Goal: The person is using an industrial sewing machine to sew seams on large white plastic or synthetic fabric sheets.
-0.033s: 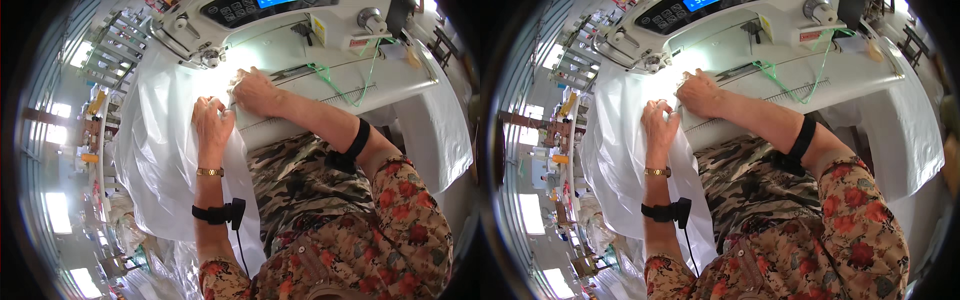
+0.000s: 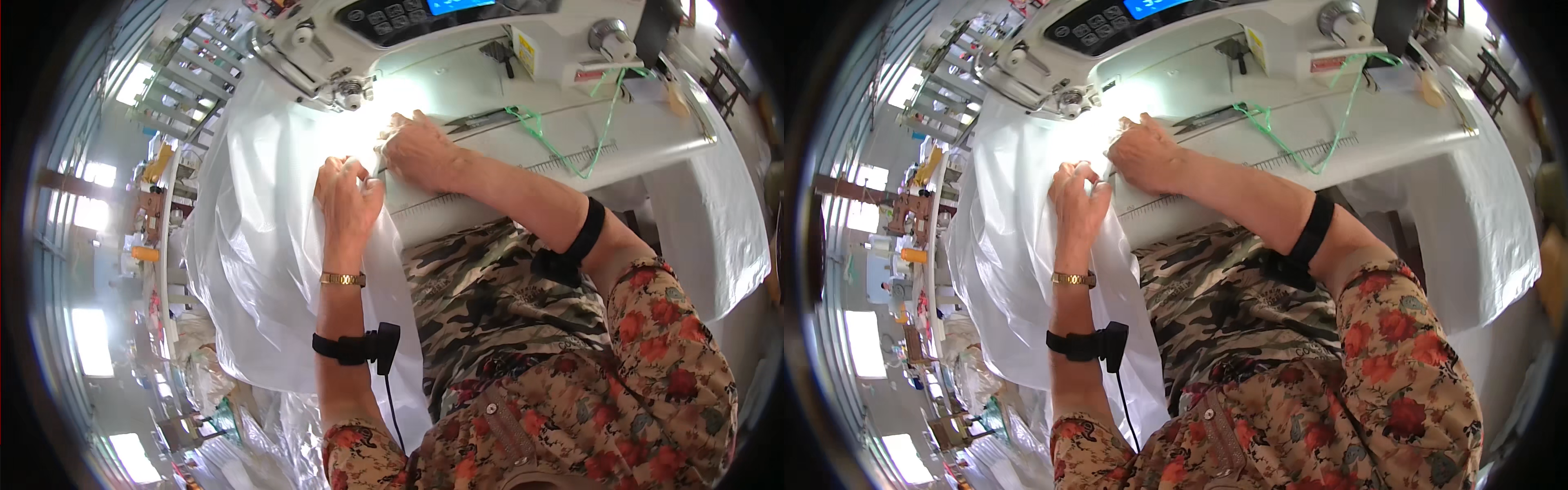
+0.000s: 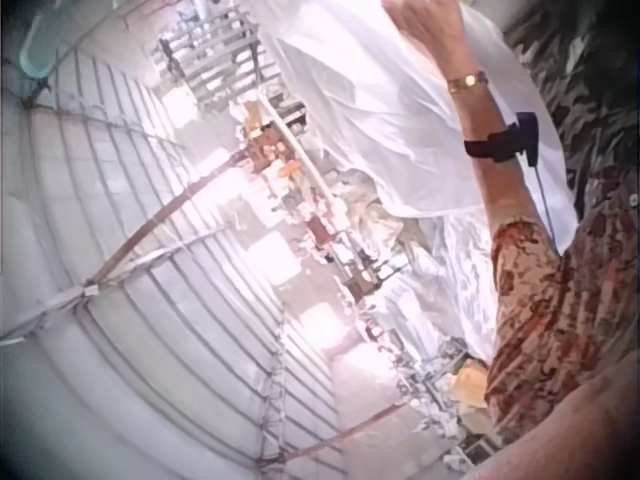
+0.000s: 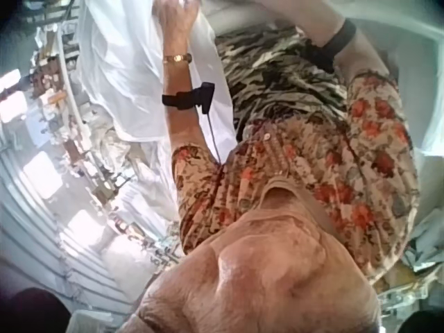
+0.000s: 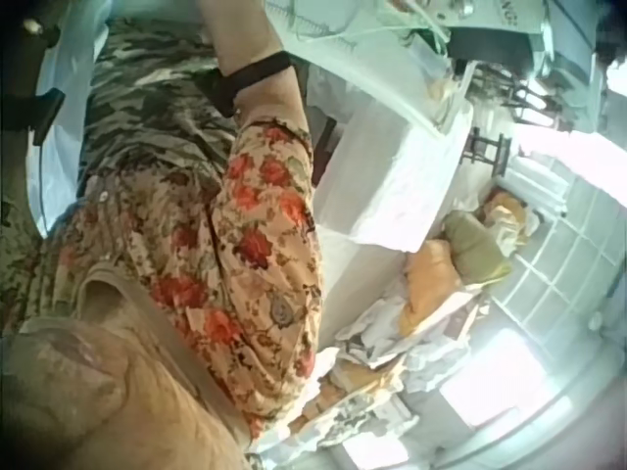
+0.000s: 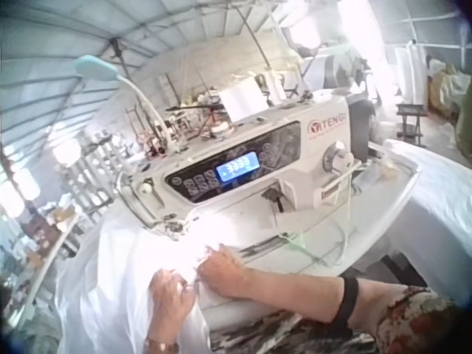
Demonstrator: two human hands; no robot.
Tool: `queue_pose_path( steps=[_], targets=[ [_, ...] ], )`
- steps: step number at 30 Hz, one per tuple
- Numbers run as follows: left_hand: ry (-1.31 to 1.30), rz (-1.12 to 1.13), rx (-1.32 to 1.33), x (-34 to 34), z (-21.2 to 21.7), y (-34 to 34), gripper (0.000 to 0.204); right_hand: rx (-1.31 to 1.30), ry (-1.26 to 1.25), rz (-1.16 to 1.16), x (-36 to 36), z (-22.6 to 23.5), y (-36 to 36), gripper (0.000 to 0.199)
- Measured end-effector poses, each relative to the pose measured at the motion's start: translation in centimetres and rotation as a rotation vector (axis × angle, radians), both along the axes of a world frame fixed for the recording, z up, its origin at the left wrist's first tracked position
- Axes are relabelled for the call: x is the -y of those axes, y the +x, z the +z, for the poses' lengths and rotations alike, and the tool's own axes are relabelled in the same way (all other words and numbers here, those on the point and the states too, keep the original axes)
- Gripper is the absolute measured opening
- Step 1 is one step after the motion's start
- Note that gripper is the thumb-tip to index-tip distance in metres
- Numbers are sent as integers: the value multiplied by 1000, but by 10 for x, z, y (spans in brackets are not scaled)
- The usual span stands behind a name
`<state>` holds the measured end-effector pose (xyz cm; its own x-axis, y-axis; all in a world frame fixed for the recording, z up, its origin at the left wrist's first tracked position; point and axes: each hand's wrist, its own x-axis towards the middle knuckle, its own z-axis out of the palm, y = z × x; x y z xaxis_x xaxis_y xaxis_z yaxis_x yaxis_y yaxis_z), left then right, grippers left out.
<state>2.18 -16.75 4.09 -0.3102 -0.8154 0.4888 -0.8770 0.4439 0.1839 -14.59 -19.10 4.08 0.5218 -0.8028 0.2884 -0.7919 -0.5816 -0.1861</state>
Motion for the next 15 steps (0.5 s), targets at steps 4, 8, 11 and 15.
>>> queue_pose_path(
  steps=[4,8,11,15],
  targets=[
    [34,84,-31,4,4,3,10,-31,73,-12,-7,13,3,21],
    [116,81,-63,10,6,4,12,-31,15,-31,-7,10,6,22],
    [145,77,-65,17,2,0,12,-33,60,-54,3,-3,4,22],
    [142,88,-97,19,4,3,13,26,-84,-32,-4,0,9,21]
  ],
)
